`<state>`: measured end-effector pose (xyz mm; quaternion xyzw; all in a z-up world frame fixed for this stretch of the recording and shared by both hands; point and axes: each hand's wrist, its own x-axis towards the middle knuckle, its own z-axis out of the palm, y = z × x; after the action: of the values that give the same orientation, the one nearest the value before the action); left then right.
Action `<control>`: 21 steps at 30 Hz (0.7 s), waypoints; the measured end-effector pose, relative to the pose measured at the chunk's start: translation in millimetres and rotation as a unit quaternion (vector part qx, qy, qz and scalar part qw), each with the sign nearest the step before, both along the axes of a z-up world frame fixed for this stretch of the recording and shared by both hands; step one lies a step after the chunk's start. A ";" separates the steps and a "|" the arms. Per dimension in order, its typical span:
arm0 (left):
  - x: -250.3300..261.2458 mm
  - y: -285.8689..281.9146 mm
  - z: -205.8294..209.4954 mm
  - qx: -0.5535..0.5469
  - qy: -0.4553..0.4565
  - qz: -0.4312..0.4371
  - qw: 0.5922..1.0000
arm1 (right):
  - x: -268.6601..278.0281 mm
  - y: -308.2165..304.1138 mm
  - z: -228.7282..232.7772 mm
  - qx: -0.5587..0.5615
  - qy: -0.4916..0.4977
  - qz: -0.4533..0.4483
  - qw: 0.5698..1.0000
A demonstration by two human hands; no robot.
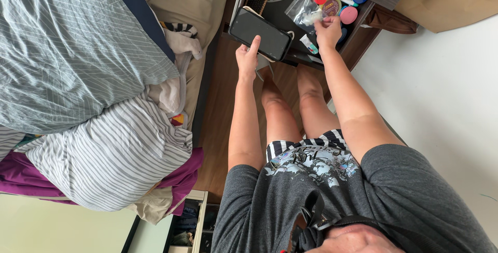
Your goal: The person wipes a pair of eyeglasses with a white tissue, then places them into a clear case on a bedside table. The person then opens a drawer, moves items aside, and places a smartphone and a hairbrush inside before closing the drawer.
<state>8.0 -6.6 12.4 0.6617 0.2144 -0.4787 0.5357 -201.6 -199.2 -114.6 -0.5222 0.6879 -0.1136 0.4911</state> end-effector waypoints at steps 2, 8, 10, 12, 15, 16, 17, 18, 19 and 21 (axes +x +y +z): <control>0.5 3.3 -2.0 0.011 -0.006 -0.002 1.000 | -4.4 -1.8 -0.3 0.033 -0.034 -0.027 0.999; 3.5 14.2 -6.4 0.007 -0.014 0.013 1.000 | -23.9 -21.8 21.7 0.211 -0.227 -0.180 0.934; 5.0 17.2 -5.2 0.000 -0.007 0.024 1.000 | -25.0 -26.3 30.7 0.264 -0.299 -0.211 0.892; 6.2 19.4 -3.1 -0.006 0.005 0.041 0.999 | -24.9 -28.3 37.2 0.275 -0.320 -0.209 0.882; 7.8 22.5 -1.8 -0.017 0.009 0.050 0.999 | -25.6 -29.1 36.5 0.282 -0.342 -0.188 0.876; 8.0 23.9 -1.7 -0.014 0.010 0.049 0.999 | -27.0 -28.6 32.7 0.282 -0.348 -0.178 0.876; 7.9 24.8 -2.0 -0.013 0.011 0.049 0.999 | -28.6 -28.8 27.2 0.273 -0.349 -0.193 0.876; 7.8 25.8 -2.5 -0.011 0.012 0.049 0.999 | -27.2 -28.9 25.3 0.265 -0.349 -0.208 0.875; 7.8 27.8 -2.6 -0.015 0.013 0.051 0.998 | -28.3 -29.0 24.7 0.256 -0.349 -0.223 0.874; 9.3 31.7 -2.9 -0.025 0.015 0.057 0.998 | -31.2 -31.0 24.3 0.271 -0.357 -0.246 0.860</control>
<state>17.3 25.1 9.5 0.6279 0.2478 -0.4628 0.5746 -232.8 -230.2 -90.3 -0.1063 0.5752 -0.2184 0.7811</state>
